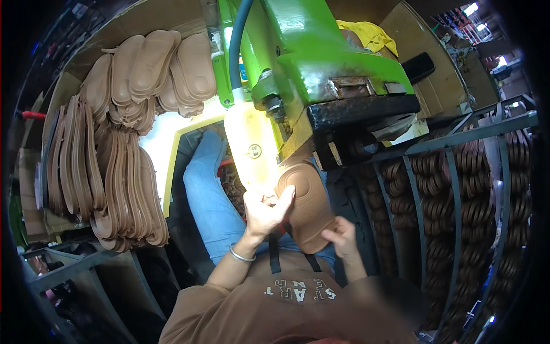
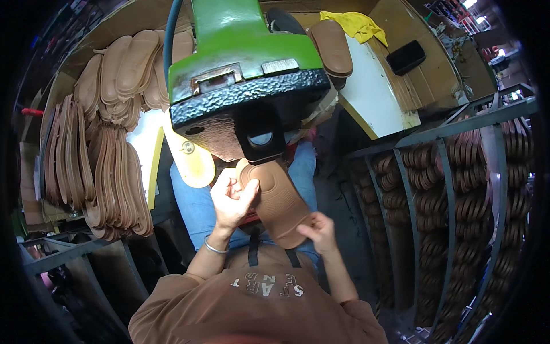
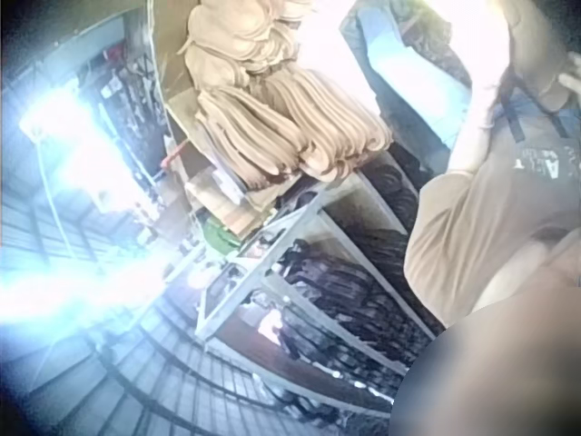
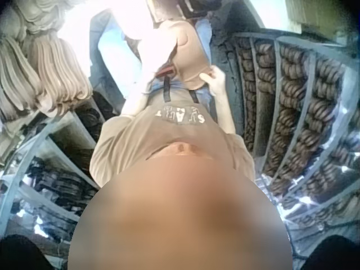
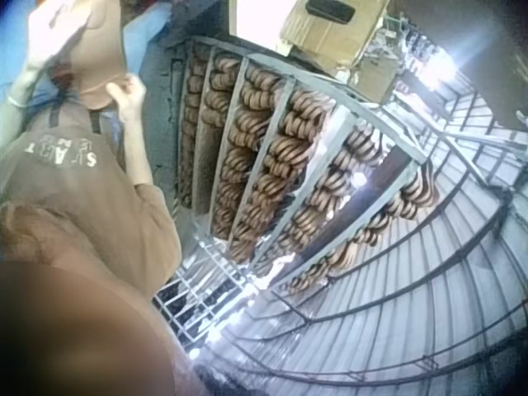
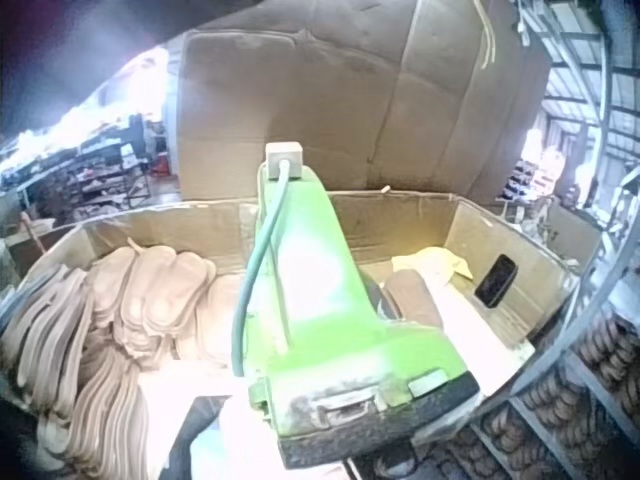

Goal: Manually fitting, checking, or edge-smoothing pre-cut shoe soles/insoles using a specific manufacturing workbench fixture or guide.

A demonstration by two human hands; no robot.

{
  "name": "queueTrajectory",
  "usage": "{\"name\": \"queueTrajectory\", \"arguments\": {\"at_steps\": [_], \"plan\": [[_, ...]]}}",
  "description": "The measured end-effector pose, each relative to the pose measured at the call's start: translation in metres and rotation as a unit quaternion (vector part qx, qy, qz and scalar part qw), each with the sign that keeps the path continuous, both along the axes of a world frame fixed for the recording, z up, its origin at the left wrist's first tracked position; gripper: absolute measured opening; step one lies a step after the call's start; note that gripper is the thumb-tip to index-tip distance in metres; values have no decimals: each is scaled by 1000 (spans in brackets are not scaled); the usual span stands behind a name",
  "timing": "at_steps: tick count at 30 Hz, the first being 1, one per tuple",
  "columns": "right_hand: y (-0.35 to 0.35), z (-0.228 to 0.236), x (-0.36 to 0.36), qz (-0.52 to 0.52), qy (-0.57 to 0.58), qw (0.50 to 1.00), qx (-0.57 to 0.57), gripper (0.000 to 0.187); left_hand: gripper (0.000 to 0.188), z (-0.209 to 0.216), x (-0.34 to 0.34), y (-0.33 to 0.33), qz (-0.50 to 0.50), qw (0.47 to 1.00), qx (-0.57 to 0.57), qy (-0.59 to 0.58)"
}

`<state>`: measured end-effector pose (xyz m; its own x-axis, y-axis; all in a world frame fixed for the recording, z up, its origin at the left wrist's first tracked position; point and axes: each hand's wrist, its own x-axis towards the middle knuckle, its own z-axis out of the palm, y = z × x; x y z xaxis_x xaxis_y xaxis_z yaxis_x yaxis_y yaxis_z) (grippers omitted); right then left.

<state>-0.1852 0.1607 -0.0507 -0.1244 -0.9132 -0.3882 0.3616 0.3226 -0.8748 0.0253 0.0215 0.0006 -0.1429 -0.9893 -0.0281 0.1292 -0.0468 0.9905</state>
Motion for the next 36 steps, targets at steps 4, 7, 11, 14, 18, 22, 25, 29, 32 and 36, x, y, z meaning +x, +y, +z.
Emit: {"name": "queueTrajectory", "arguments": {"at_steps": [4,7,11,14,18,22,25,29,32,36], "plan": [[-32,29,-31,-136,14,989,-58,23,26,16,1,0,13,998,2,64],[-67,52,-39,-156,62,982,-82,27,24,20,8,-5,32,997,-60,22],[-96,63,-21,-131,61,984,-101,28,32,8,44,-12,34,998,-23,50],[-107,64,6,-92,99,979,-155,26,38,15,70,-18,83,972,39,216],[-109,57,28,-44,206,961,-181,25,43,2,91,-7,97,959,49,262],[-88,9,16,83,306,939,-134,22,37,1,74,-4,109,960,52,253],[-65,-25,24,198,275,938,-75,21,33,6,41,-7,62,988,-8,138],[-50,-31,62,247,199,948,-22,20,31,19,13,-16,52,991,-40,117],[-46,-32,81,229,119,966,-5,21,41,34,5,-25,47,996,-69,-45],[-43,-19,90,209,66,976,-3,22,40,34,1,-35,54,984,-112,-130]]}}
